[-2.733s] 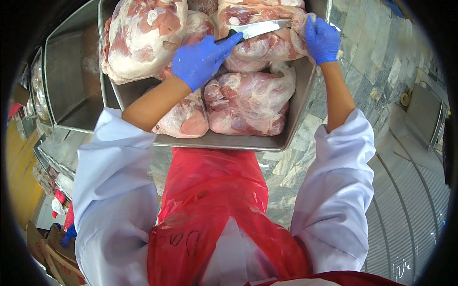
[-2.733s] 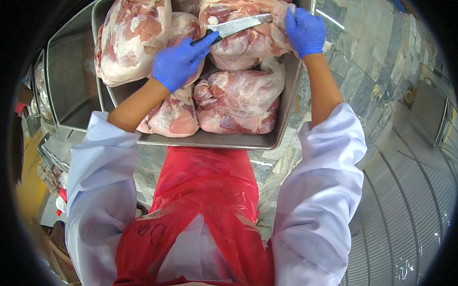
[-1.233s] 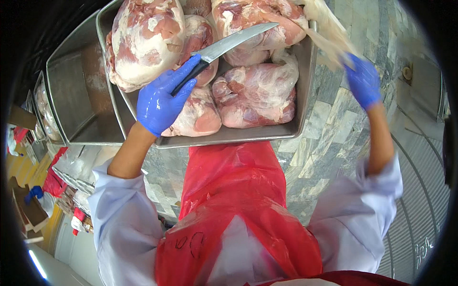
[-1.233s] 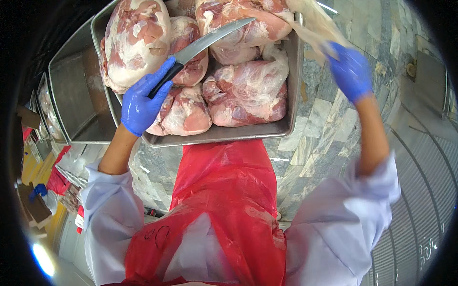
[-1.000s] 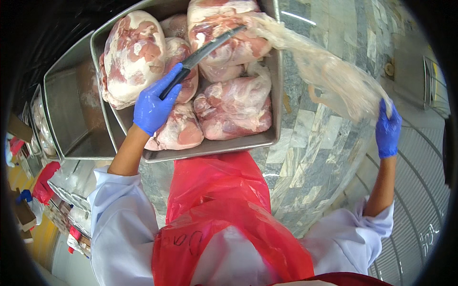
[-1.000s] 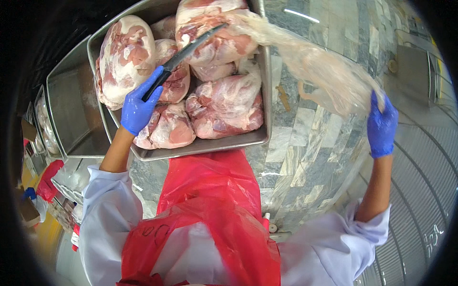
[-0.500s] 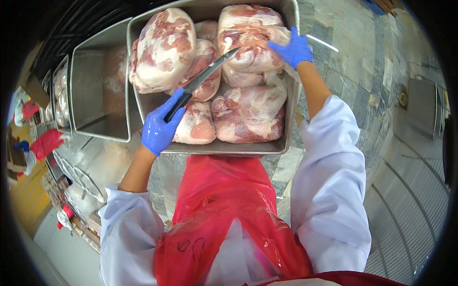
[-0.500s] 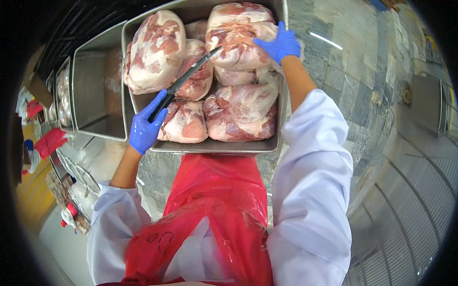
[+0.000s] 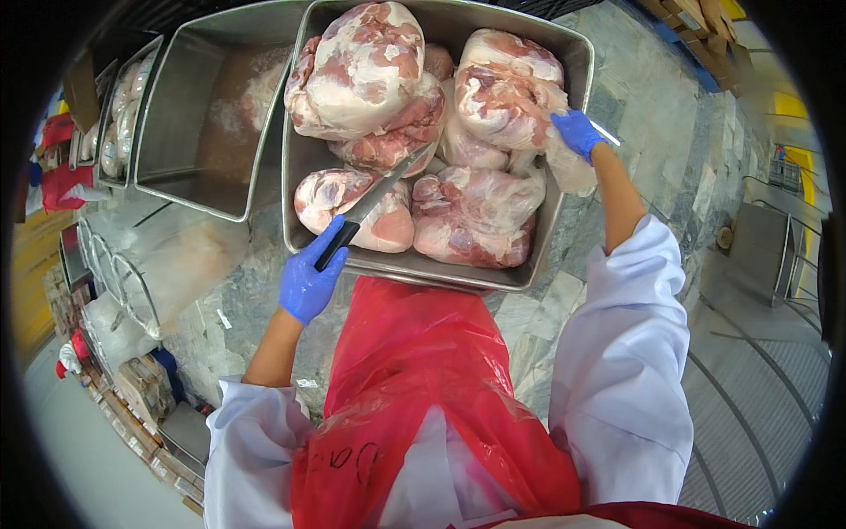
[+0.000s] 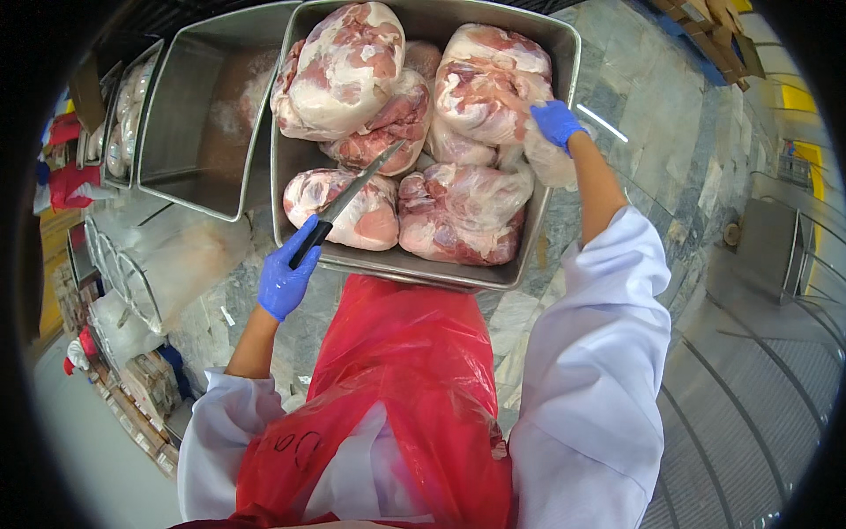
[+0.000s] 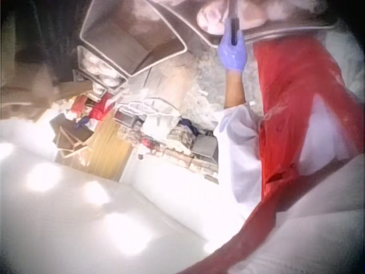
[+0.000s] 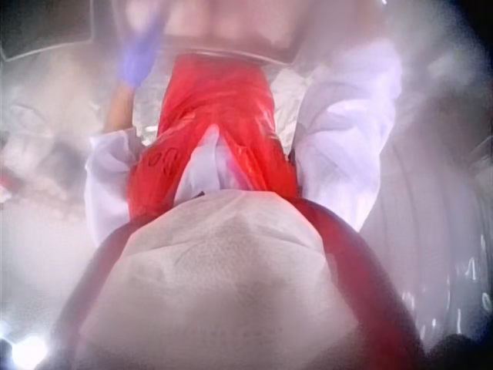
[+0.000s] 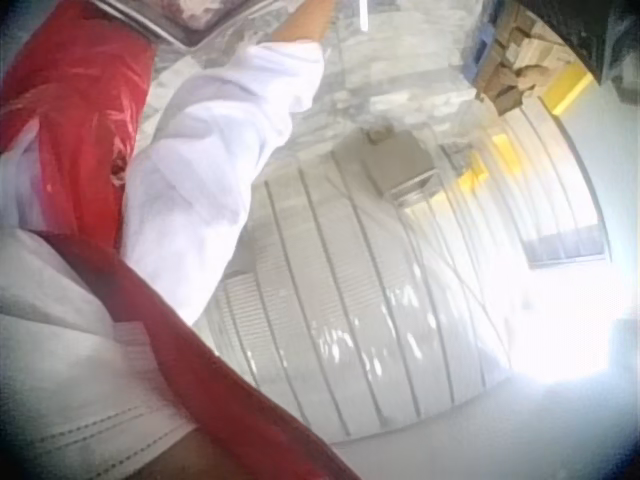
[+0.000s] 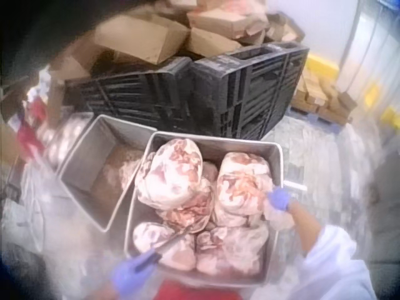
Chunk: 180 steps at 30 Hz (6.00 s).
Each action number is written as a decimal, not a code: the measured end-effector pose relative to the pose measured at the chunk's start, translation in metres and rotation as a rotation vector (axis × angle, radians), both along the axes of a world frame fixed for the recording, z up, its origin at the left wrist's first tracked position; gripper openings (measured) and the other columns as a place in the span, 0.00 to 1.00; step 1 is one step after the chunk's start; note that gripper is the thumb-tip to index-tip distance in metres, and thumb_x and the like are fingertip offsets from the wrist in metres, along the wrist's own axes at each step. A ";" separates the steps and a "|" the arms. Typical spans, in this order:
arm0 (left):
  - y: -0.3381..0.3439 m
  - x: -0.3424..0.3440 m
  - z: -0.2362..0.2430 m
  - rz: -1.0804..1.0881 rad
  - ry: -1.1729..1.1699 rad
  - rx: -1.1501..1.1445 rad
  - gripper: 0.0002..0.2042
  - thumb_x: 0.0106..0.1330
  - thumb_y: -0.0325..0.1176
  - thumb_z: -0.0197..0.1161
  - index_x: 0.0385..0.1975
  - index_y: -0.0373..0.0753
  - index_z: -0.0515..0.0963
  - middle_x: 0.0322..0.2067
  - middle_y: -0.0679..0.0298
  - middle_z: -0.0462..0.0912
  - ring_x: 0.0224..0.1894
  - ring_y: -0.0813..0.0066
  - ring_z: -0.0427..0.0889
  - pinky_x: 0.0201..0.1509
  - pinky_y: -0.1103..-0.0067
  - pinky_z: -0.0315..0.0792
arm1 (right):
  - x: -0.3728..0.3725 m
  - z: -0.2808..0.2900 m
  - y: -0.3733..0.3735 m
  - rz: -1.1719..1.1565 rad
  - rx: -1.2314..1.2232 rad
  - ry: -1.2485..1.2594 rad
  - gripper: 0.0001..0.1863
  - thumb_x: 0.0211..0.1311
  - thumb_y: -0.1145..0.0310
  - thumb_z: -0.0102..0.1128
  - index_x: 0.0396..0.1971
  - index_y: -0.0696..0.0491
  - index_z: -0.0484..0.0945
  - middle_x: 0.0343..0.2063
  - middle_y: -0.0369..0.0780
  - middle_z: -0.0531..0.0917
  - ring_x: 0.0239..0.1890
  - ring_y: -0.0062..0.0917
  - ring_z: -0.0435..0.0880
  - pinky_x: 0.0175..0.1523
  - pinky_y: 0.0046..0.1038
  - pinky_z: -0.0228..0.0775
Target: The person uses a knife to trim fat and connective tissue from large pieces of raw meat in a metal tray. They handle the meat with gloved hands, repositioning the pieces to access different sides and removing excess material. The trimmed pieces are then placed into a separate tray.
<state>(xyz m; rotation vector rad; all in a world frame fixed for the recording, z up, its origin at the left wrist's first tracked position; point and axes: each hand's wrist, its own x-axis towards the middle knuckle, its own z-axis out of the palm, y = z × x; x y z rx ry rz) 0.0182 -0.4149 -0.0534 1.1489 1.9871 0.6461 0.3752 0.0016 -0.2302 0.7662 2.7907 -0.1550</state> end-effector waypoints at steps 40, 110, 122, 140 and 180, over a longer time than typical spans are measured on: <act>-0.018 -0.104 -0.022 0.084 -0.106 0.089 0.23 0.67 0.27 0.58 0.63 0.34 0.67 0.58 0.56 0.76 0.58 0.74 0.74 0.62 0.78 0.65 | -0.192 0.131 -0.263 -0.583 -0.513 0.192 0.33 0.57 0.41 0.57 0.50 0.55 0.74 0.48 0.53 0.78 0.52 0.46 0.76 0.57 0.44 0.64; 0.016 -0.002 0.044 -0.263 0.381 0.002 0.23 0.61 0.35 0.66 0.59 0.52 0.74 0.28 0.56 0.79 0.28 0.56 0.79 0.32 0.68 0.73 | -0.060 0.000 -0.108 -0.737 -0.001 0.521 0.32 0.57 0.44 0.58 0.57 0.48 0.70 0.57 0.50 0.72 0.59 0.44 0.72 0.62 0.42 0.63; 0.040 -0.007 0.009 -0.464 0.700 -0.044 0.23 0.64 0.40 0.61 0.61 0.62 0.71 0.29 0.63 0.78 0.25 0.61 0.79 0.27 0.70 0.74 | -0.058 -0.006 -0.104 -0.696 0.029 0.428 0.35 0.62 0.41 0.51 0.64 0.45 0.64 0.63 0.51 0.66 0.63 0.48 0.67 0.65 0.43 0.60; 0.111 0.040 0.025 -0.744 1.033 0.151 0.22 0.60 0.31 0.59 0.56 0.43 0.74 0.23 0.60 0.74 0.22 0.68 0.78 0.21 0.72 0.71 | -0.031 -0.017 -0.082 -0.702 -0.182 0.489 0.40 0.63 0.43 0.52 0.67 0.52 0.58 0.61 0.56 0.67 0.58 0.51 0.72 0.62 0.44 0.65; 0.410 0.030 -0.174 0.084 -0.310 0.249 0.19 0.61 0.49 0.63 0.36 0.36 0.81 0.30 0.51 0.83 0.33 0.55 0.81 0.40 0.68 0.73 | -0.104 -0.001 -0.019 -0.778 0.048 0.484 0.43 0.48 0.36 0.62 0.58 0.53 0.73 0.60 0.44 0.73 0.63 0.46 0.68 0.68 0.39 0.56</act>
